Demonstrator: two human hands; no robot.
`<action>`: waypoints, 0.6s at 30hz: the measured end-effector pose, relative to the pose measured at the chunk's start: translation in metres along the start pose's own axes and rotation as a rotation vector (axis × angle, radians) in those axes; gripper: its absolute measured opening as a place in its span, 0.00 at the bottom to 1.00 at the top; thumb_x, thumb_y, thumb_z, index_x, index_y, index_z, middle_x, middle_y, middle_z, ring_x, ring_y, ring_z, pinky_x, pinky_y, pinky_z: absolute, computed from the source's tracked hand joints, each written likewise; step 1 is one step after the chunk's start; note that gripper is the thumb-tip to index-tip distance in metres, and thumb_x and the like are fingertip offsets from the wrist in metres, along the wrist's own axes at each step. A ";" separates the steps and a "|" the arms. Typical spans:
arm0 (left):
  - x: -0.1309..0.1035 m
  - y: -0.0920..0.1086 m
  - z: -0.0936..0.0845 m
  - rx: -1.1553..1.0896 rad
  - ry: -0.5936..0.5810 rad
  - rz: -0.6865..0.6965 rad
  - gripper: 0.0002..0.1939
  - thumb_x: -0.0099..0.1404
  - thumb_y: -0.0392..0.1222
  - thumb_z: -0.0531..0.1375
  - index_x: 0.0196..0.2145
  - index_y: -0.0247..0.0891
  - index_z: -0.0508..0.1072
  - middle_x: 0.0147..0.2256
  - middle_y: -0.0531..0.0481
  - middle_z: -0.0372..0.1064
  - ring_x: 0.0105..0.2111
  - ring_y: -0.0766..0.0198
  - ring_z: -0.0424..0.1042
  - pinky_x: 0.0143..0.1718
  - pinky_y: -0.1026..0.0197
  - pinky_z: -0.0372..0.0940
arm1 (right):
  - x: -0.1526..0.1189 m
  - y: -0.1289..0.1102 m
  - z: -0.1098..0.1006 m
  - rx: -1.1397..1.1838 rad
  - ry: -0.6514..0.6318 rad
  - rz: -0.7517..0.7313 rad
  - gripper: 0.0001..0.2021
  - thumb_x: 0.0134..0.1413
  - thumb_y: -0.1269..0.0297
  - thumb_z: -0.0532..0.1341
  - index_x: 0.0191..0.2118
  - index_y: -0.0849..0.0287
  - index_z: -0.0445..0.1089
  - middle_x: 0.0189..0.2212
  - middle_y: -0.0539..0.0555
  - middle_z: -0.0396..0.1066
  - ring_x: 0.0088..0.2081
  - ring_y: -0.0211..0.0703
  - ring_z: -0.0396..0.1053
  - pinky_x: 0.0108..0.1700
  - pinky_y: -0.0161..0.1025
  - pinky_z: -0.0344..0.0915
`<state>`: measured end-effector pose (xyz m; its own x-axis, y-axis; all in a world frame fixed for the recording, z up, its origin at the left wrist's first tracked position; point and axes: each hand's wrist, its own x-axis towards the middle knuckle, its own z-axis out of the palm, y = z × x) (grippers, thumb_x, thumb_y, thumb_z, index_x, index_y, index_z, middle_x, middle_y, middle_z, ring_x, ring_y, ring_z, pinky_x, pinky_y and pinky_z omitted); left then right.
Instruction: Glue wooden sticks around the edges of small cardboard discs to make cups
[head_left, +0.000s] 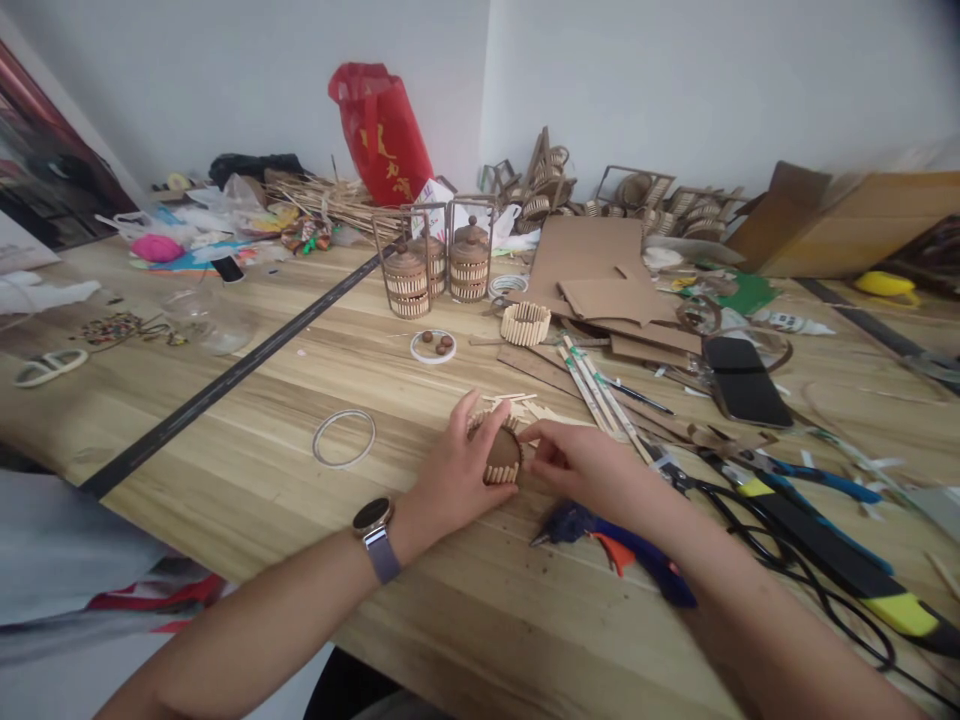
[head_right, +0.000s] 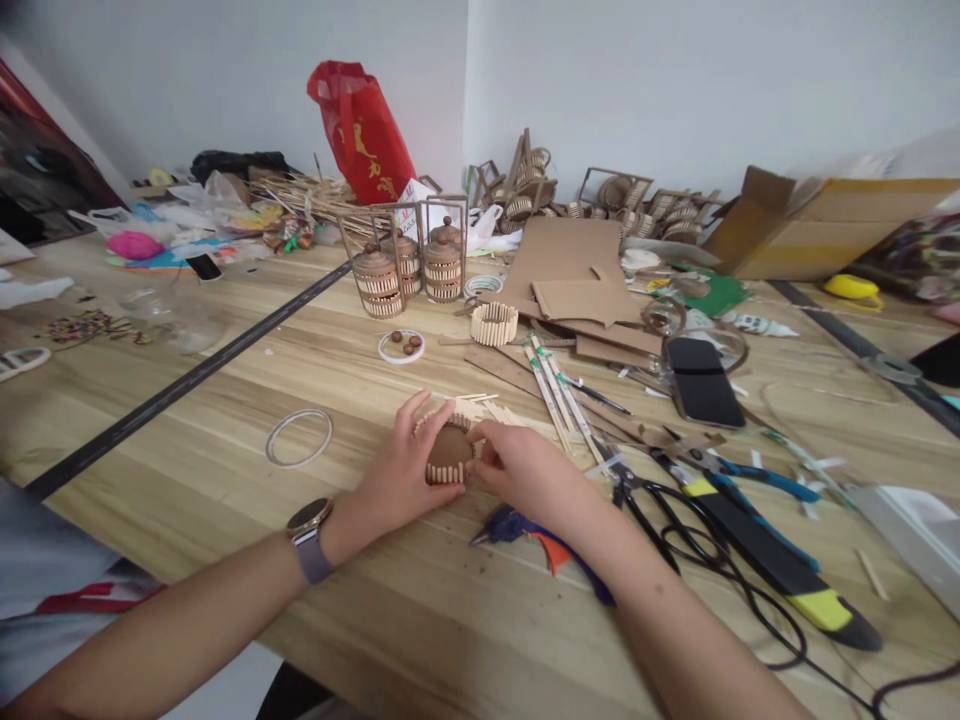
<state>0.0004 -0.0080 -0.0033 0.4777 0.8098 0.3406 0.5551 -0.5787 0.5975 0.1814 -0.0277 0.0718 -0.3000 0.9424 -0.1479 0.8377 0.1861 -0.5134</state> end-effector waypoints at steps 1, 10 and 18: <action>0.000 0.000 0.000 -0.005 0.000 -0.006 0.53 0.50 0.37 0.71 0.64 0.52 0.45 0.65 0.39 0.35 0.63 0.41 0.51 0.59 0.38 0.56 | -0.003 0.003 -0.004 0.002 0.019 0.009 0.07 0.54 0.67 0.57 0.39 0.57 0.69 0.24 0.48 0.71 0.25 0.39 0.66 0.28 0.34 0.56; 0.000 0.000 -0.002 -0.008 -0.017 -0.028 0.58 0.43 0.41 0.75 0.64 0.51 0.46 0.65 0.39 0.35 0.64 0.40 0.48 0.61 0.37 0.53 | -0.057 0.053 -0.016 -0.096 -0.080 0.159 0.14 0.58 0.54 0.53 0.25 0.54 0.63 0.19 0.49 0.66 0.22 0.40 0.61 0.24 0.36 0.52; -0.001 0.000 0.002 0.015 0.015 -0.013 0.55 0.47 0.38 0.73 0.64 0.51 0.46 0.64 0.39 0.36 0.64 0.41 0.50 0.61 0.38 0.54 | -0.079 0.068 -0.002 -0.004 -0.139 0.224 0.05 0.46 0.61 0.64 0.28 0.52 0.67 0.23 0.51 0.72 0.26 0.45 0.67 0.26 0.37 0.56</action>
<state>0.0008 -0.0088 -0.0050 0.4603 0.8184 0.3440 0.5713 -0.5697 0.5908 0.2627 -0.0884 0.0508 -0.1664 0.9129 -0.3728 0.8919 -0.0219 -0.4516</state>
